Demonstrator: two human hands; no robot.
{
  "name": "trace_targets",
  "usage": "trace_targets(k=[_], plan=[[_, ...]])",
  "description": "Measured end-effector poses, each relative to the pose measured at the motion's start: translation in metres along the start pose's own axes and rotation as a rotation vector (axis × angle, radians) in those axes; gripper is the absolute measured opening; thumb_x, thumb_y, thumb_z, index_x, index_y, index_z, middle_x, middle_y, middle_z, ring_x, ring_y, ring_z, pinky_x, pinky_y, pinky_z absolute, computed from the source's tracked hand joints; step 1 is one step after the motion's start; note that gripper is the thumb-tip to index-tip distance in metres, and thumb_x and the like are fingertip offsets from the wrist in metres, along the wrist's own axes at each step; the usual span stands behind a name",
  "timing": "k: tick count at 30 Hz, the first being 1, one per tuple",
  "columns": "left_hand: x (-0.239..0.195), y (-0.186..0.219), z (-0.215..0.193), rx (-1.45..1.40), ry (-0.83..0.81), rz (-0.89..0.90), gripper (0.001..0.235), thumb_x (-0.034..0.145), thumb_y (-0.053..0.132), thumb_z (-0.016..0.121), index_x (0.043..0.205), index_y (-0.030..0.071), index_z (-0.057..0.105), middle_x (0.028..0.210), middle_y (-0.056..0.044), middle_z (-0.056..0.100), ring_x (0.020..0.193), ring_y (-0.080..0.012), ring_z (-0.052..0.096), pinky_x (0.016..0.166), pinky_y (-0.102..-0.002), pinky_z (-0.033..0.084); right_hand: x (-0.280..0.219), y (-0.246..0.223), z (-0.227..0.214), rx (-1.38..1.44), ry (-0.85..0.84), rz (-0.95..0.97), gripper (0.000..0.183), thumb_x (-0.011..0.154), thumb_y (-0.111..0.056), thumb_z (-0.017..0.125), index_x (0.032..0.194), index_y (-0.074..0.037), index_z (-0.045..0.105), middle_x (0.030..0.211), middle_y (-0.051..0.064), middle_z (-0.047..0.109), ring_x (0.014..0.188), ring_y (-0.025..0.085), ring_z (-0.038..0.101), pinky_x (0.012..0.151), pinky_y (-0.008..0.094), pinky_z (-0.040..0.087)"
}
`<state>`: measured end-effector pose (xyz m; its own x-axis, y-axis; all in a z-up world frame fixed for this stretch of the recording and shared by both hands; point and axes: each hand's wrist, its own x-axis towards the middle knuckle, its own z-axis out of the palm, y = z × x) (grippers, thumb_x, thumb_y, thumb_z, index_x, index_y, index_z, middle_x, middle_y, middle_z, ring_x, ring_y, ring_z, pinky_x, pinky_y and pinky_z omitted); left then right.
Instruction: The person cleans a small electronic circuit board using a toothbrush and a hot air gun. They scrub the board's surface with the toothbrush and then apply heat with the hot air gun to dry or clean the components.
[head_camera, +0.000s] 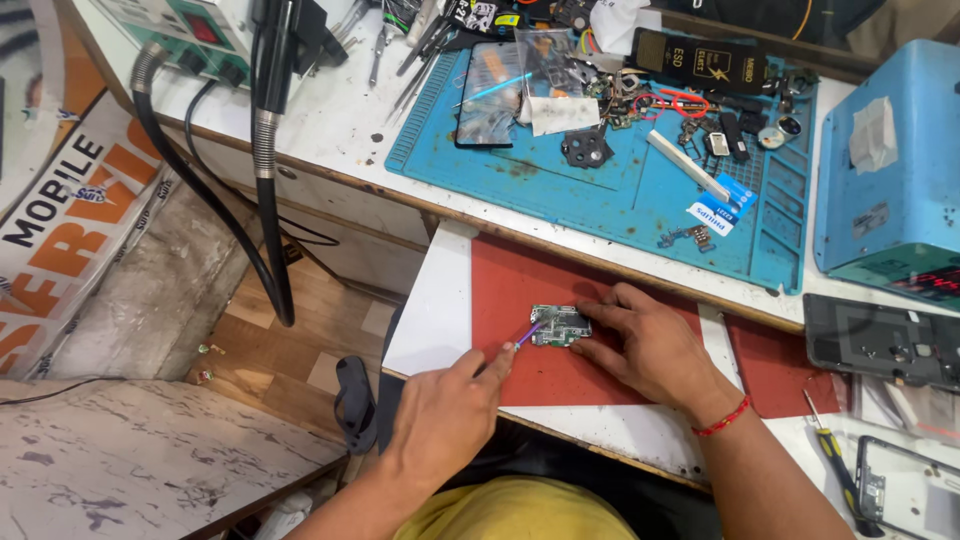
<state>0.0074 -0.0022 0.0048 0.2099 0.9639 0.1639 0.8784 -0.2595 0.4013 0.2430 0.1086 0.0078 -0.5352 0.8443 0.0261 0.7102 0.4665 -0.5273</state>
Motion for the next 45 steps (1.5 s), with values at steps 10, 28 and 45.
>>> trace_targets(k=[10,28,45], plan=[[-0.004,0.000,0.001,0.102,-0.080,0.108,0.048,0.082,0.003,0.062,0.130,0.002,0.068,0.085,-0.013,0.068,0.048,-0.0260,0.066,0.043,-0.040,0.054,-0.002,0.002,0.001,0.023,0.012,-0.001,0.047,0.076,-0.034,0.082,0.117,-0.011,0.075,0.093,0.007,0.063,0.079,0.027,0.066,0.070,0.041,0.055],[0.008,0.003,0.006,0.043,-0.071,0.020,0.039,0.091,0.004,0.063,0.129,0.005,0.070,0.082,-0.010,0.065,0.045,-0.0264,0.062,0.040,-0.040,0.050,0.000,0.013,0.006,0.046,-0.005,-0.007,0.048,0.076,-0.033,0.083,0.118,-0.010,0.075,0.097,0.009,0.065,0.081,0.029,0.067,0.069,0.042,0.055],[0.023,0.019,0.006,0.149,-0.155,0.014,0.054,0.078,0.006,0.063,0.131,0.001,0.067,0.090,-0.012,0.068,0.051,-0.0256,0.067,0.043,-0.038,0.054,0.000,0.012,-0.004,0.126,-0.028,-0.047,0.048,0.074,-0.022,0.082,0.118,-0.003,0.073,0.094,0.012,0.065,0.078,0.031,0.066,0.067,0.042,0.054]])
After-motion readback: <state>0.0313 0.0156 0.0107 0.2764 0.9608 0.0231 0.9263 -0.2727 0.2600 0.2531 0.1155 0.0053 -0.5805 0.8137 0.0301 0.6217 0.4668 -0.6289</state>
